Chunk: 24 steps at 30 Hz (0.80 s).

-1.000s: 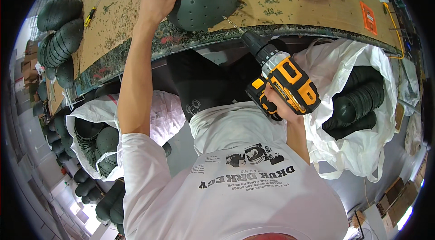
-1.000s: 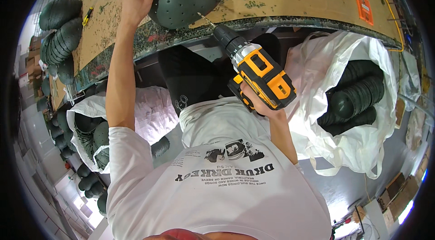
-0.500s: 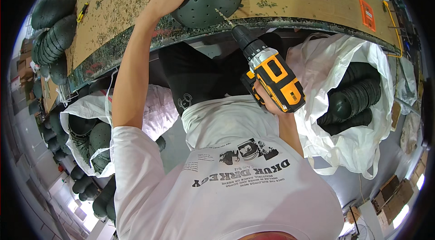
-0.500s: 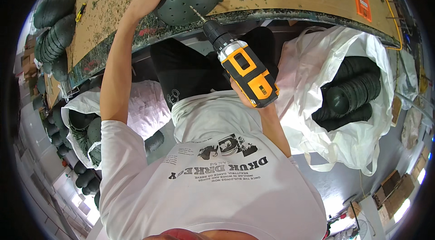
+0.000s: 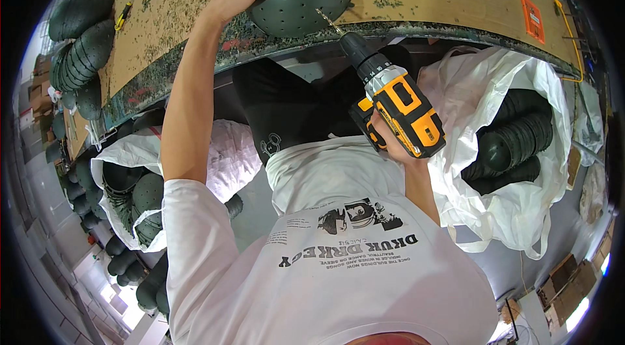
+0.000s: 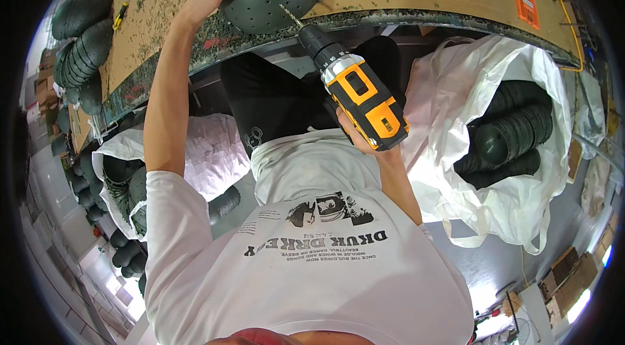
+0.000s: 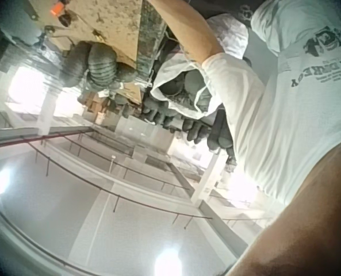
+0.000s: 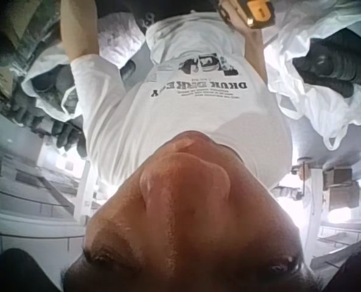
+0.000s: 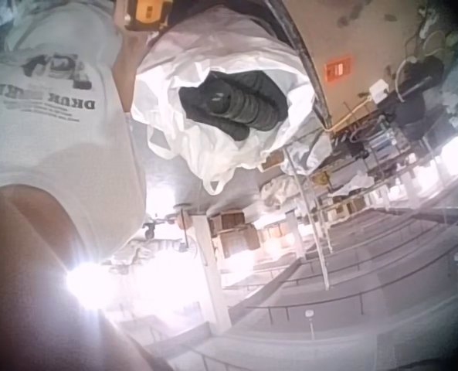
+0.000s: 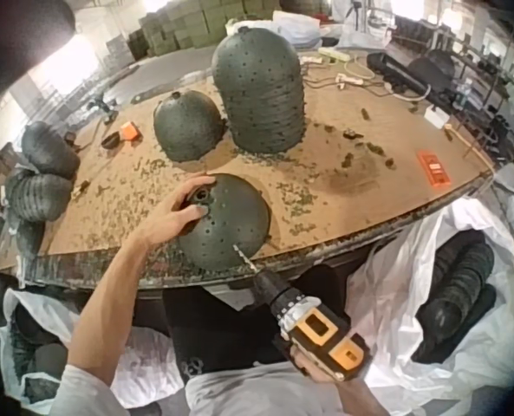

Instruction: Drilling holes into green plastic semi-spherical components using a handheld power drill.

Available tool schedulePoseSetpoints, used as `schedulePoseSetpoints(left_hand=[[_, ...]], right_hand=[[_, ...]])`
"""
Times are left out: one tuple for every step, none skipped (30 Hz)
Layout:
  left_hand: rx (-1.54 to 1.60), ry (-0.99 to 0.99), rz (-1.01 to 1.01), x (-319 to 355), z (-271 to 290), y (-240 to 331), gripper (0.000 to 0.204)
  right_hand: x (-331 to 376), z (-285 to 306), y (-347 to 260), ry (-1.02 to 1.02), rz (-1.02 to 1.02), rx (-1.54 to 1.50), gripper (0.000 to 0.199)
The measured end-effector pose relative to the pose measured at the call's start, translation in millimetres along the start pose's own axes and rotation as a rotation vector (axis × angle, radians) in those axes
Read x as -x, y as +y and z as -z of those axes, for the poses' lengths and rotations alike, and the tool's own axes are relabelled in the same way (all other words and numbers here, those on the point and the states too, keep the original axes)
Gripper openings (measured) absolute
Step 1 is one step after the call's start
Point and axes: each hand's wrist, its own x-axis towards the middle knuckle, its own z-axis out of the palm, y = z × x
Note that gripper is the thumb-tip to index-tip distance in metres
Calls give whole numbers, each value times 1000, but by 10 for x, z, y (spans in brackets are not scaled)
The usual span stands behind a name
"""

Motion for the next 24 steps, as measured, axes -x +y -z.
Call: schedulePoseSetpoints(left_hand=[[-40, 27, 16, -7, -15, 8, 55], [-39, 28, 15, -11, -31, 5, 55], [-32, 57, -14, -14, -48, -1, 51], [-25, 86, -43, -10, -52, -10, 47], [-24, 87, -43, -1, -41, -17, 47], [-111, 109, -56, 10, -23, -23, 43], [-197, 128, -70, 18, -14, -17, 39], [-195, 128, -71, 12, 5, -6, 39], [-175, 69, -65, -6, 40, 12, 35], [-154, 10, -59, -22, 55, 71, 30], [-150, 9, -60, -26, 60, 127, 30], [-226, 4, -55, -20, 58, 182, 29], [-306, 3, -49, -9, 67, 223, 28], [-307, 4, -50, 5, 66, 194, 28], [-409, 87, -186, 32, 53, 138, 29], [-511, 170, -322, 50, 41, 123, 30], [-512, 172, -324, 76, 36, 109, 30], [-600, 218, -362, 121, -3, 139, 29], [-688, 268, -398, 164, -37, 165, 28], [-686, 266, -400, 183, -68, 184, 28], [-739, 302, -448, 195, -102, 202, 26], [-793, 340, -495, 211, -121, 220, 23], [-794, 343, -493, 224, -146, 222, 23], [-785, 361, -476, 239, -178, 209, 22]], right_hand=[[14, -2, 13, -1, 1, 1, 24], [38, -2, 38, -7, 25, 35, 24], [51, -2, 50, -12, 49, 70, 24], [50, -6, 43, -13, 50, 70, 24], [48, -11, 33, -15, 36, 60, 24], [45, -15, 24, -17, 22, 51, 23], [42, -17, 15, -16, 22, 53, 23], [39, -20, 6, -25, 14, 40, 22], [39, -25, 0, -33, 6, 27, 22], [43, -22, -6, -33, 5, 31, 22], [50, -22, -12, -35, -8, 19, 21], [57, -17, -15, -37, -21, 7, 21], [56, -16, -14, -37, -18, 6, 21], [59, -9, -13, -51, 42, 83, 21], [63, -6, -13, -65, 101, 159, 21], [68, -9, -14, -64, 103, 159, 21], [75, -14, -12, -63, 78, 138, 22], [100, -16, -11, -59, 48, 123, 22], [132, -34, 2, -45, -22, 71, 22], [145, -30, 10, -44, -23, 73, 22], [146, -25, 8, -50, -33, 68, 22], [140, -24, 4, -59, -40, 61, 23], [140, -20, 20, -60, -38, 61, 23], [141, -10, 49, -79, 36, 98, 23]])
